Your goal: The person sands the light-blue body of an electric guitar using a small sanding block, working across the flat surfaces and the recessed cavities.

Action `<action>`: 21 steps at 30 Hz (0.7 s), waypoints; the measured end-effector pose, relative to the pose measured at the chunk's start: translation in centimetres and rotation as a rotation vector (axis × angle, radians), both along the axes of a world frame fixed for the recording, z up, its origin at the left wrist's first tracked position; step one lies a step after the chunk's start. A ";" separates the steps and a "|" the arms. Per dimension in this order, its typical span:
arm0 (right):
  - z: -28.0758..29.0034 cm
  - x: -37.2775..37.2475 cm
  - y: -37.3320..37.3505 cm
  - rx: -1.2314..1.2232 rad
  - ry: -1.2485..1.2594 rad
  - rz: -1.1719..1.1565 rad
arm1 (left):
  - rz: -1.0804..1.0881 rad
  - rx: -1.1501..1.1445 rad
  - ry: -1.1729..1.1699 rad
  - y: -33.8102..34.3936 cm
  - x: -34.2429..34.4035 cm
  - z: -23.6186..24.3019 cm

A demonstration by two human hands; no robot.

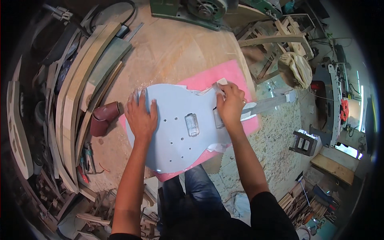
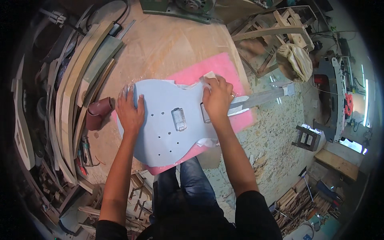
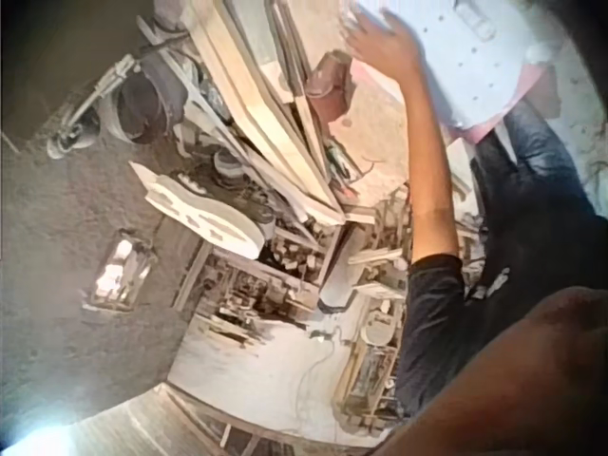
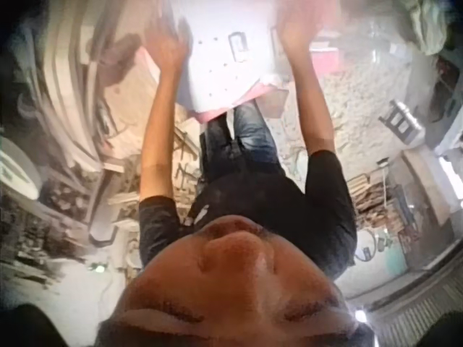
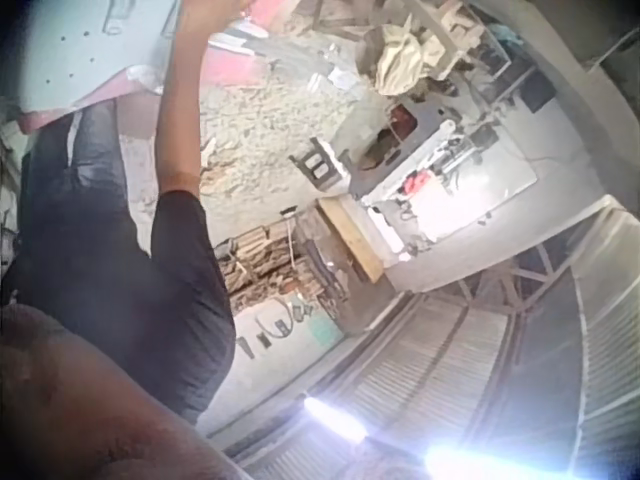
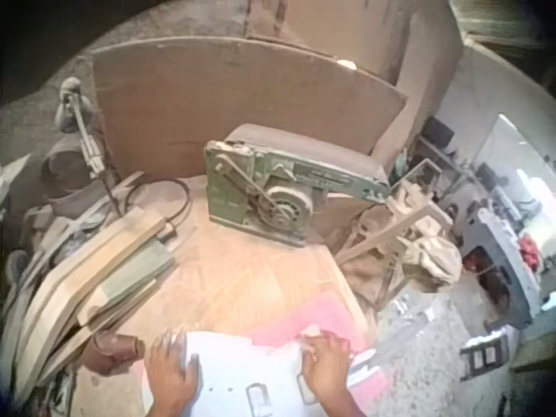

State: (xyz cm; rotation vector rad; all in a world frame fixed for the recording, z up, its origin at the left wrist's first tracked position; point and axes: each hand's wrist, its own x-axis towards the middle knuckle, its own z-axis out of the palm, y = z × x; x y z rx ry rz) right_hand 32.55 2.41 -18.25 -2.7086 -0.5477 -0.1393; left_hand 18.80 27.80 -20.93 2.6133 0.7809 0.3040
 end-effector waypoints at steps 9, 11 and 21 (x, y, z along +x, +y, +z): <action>0.3 0.9 -2.1 -0.024 0.044 0.203 | 0.011 -0.007 -0.004 -0.2 0.3 -0.1; -0.3 2.3 -2.8 0.075 -0.031 0.087 | 0.009 -0.002 -0.012 -0.3 0.5 -0.1; 0.9 3.4 -5.1 0.058 0.096 0.120 | 0.044 -0.031 -0.030 -0.5 0.3 0.4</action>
